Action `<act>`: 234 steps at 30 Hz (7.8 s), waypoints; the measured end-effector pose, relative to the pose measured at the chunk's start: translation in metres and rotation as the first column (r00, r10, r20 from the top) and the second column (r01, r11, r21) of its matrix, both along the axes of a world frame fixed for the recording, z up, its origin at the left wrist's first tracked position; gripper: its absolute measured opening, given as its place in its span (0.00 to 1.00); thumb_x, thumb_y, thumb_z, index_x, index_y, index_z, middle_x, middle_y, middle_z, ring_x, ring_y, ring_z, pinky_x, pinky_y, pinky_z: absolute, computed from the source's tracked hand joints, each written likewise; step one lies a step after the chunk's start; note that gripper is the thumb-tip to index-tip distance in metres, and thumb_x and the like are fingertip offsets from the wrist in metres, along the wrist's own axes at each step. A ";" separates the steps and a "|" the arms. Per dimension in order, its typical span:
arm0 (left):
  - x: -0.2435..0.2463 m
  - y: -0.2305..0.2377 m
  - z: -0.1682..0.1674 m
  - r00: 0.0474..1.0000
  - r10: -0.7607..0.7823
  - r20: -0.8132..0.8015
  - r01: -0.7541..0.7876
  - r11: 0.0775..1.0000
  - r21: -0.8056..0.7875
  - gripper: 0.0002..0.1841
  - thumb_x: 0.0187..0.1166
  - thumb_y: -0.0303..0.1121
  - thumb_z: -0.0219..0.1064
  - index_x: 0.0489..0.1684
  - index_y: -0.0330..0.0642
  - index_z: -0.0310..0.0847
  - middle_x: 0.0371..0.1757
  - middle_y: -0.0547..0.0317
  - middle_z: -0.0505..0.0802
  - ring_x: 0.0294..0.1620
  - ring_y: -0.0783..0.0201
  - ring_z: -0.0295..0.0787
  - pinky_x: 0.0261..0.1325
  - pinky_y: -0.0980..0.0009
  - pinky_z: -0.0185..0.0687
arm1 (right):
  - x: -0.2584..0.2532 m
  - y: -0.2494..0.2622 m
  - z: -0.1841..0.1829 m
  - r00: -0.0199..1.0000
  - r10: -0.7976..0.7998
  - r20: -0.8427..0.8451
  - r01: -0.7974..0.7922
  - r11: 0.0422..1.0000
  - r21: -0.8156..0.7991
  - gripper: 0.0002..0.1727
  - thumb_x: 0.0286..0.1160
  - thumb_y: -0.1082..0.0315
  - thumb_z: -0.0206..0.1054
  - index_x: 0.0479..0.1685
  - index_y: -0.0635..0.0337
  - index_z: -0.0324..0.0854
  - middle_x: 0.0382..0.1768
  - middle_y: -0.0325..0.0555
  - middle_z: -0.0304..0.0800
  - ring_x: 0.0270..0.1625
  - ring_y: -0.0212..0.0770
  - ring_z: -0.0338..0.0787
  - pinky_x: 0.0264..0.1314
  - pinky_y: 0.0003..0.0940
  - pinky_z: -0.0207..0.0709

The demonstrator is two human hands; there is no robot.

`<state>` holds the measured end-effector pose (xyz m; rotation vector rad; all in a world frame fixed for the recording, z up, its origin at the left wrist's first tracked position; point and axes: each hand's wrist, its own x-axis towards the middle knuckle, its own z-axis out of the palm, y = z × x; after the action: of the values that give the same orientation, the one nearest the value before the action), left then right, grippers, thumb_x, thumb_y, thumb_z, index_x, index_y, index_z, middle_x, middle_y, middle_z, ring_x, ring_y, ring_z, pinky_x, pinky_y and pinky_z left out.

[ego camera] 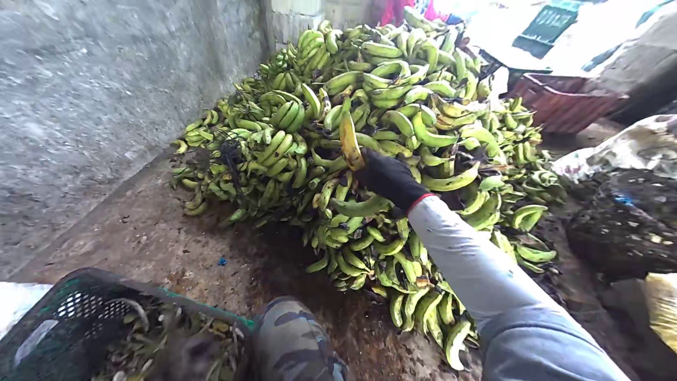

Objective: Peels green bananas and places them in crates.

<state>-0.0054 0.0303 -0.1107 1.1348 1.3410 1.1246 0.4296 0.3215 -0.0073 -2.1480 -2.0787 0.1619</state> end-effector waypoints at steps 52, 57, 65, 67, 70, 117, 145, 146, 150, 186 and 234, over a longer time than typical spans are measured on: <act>-0.070 -0.085 -0.005 0.721 0.684 0.109 -0.660 0.726 -0.195 0.27 0.87 0.32 0.61 0.85 0.39 0.62 0.61 0.48 0.87 0.51 0.63 0.88 0.54 0.66 0.86 | -0.421 -0.189 -0.072 0.567 0.713 -0.413 -0.823 0.511 -0.249 0.35 0.74 0.62 0.70 0.83 0.57 0.68 0.71 0.61 0.81 0.71 0.58 0.83 0.73 0.60 0.75; -0.045 -0.081 -0.019 0.726 0.597 0.342 -0.560 0.801 -0.210 0.23 0.94 0.48 0.48 0.75 0.44 0.73 0.37 0.59 0.86 0.28 0.66 0.83 0.31 0.69 0.84 | -0.406 -0.163 -0.075 0.406 0.426 -0.809 -0.793 0.604 -0.079 0.35 0.73 0.65 0.74 0.81 0.60 0.65 0.62 0.56 0.85 0.59 0.45 0.89 0.63 0.44 0.84; -0.025 -0.056 -0.016 0.691 0.528 0.493 -0.524 0.836 -0.160 0.22 0.95 0.49 0.42 0.62 0.46 0.77 0.28 0.65 0.83 0.20 0.73 0.78 0.22 0.77 0.79 | -0.411 -0.190 -0.072 -0.036 0.212 -0.977 -0.704 0.688 0.175 0.39 0.73 0.75 0.70 0.86 0.57 0.59 0.61 0.48 0.85 0.57 0.34 0.89 0.60 0.31 0.85; -0.030 -0.052 -0.015 0.671 0.529 0.520 -0.536 0.830 -0.153 0.22 0.96 0.50 0.41 0.57 0.46 0.78 0.27 0.64 0.83 0.20 0.72 0.79 0.22 0.77 0.79 | -0.413 -0.198 -0.070 -0.072 0.180 -0.981 -0.695 0.697 0.179 0.39 0.73 0.75 0.70 0.86 0.56 0.59 0.61 0.47 0.85 0.57 0.34 0.89 0.60 0.30 0.85; -0.032 -0.053 -0.015 0.664 0.524 0.534 -0.550 0.826 -0.126 0.21 0.96 0.49 0.41 0.60 0.47 0.77 0.30 0.66 0.84 0.25 0.73 0.81 0.28 0.77 0.82 | -0.416 -0.202 -0.073 -0.125 0.129 -0.984 -0.690 0.701 0.180 0.38 0.73 0.75 0.70 0.85 0.57 0.60 0.62 0.48 0.85 0.58 0.36 0.89 0.61 0.32 0.86; -0.117 -0.066 0.025 0.444 0.405 -0.799 -0.449 0.872 0.193 0.28 0.80 0.51 0.68 0.77 0.51 0.80 0.66 0.42 0.88 0.69 0.40 0.84 0.72 0.39 0.75 | -0.412 -0.224 -0.114 -0.285 -0.286 -0.915 -0.851 0.514 0.105 0.17 0.90 0.60 0.47 0.53 0.57 0.80 0.38 0.40 0.90 0.36 0.31 0.90 0.38 0.27 0.87; -0.088 -0.088 0.059 0.750 0.436 -0.497 -0.498 0.867 0.009 0.24 0.88 0.55 0.57 0.76 0.54 0.76 0.55 0.59 0.92 0.50 0.65 0.90 0.56 0.58 0.87 | -0.448 -0.180 -0.075 -0.230 0.207 -0.951 -0.393 0.874 0.285 0.31 0.88 0.49 0.49 0.85 0.53 0.59 0.52 0.42 0.84 0.45 0.30 0.86 0.48 0.30 0.85; -0.080 -0.086 0.057 0.773 0.458 -0.439 -0.495 0.868 0.032 0.25 0.87 0.55 0.58 0.75 0.53 0.77 0.54 0.61 0.91 0.48 0.68 0.89 0.54 0.61 0.87 | -0.451 -0.182 -0.070 -0.212 0.221 -0.952 -0.320 0.905 0.281 0.29 0.88 0.52 0.50 0.84 0.54 0.61 0.54 0.42 0.84 0.47 0.29 0.86 0.50 0.30 0.84; -0.063 -0.077 0.056 0.730 0.472 -0.495 -0.504 0.860 0.078 0.32 0.84 0.60 0.58 0.82 0.51 0.73 0.63 0.53 0.90 0.58 0.59 0.90 0.63 0.53 0.86 | -0.459 -0.186 -0.055 -0.179 0.281 -0.943 -0.146 0.940 0.308 0.32 0.89 0.55 0.49 0.88 0.58 0.52 0.69 0.49 0.77 0.61 0.32 0.83 0.64 0.31 0.80; -0.163 -0.049 0.030 0.519 0.308 -0.797 -0.473 0.880 0.032 0.23 0.92 0.51 0.52 0.80 0.55 0.77 0.66 0.45 0.90 0.64 0.41 0.89 0.65 0.35 0.79 | -0.407 -0.196 -0.046 0.209 0.321 -0.924 -0.977 0.041 -0.207 0.35 0.86 0.56 0.54 0.90 0.62 0.54 0.78 0.49 0.75 0.70 0.27 0.81 0.74 0.27 0.76; -0.104 -0.049 0.023 0.713 0.307 -0.630 -0.425 0.904 -0.040 0.31 0.85 0.60 0.58 0.82 0.52 0.72 0.62 0.46 0.90 0.62 0.47 0.89 0.68 0.43 0.80 | -0.394 -0.158 -0.102 -0.206 -0.439 -0.875 -0.782 0.612 -0.123 0.30 0.89 0.43 0.39 0.51 0.56 0.80 0.31 0.46 0.88 0.29 0.37 0.89 0.30 0.33 0.86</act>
<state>-0.1097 -0.0187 -0.0877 1.1700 2.2217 0.8967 0.0358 0.1633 -0.1091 -0.5759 -1.0398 2.3273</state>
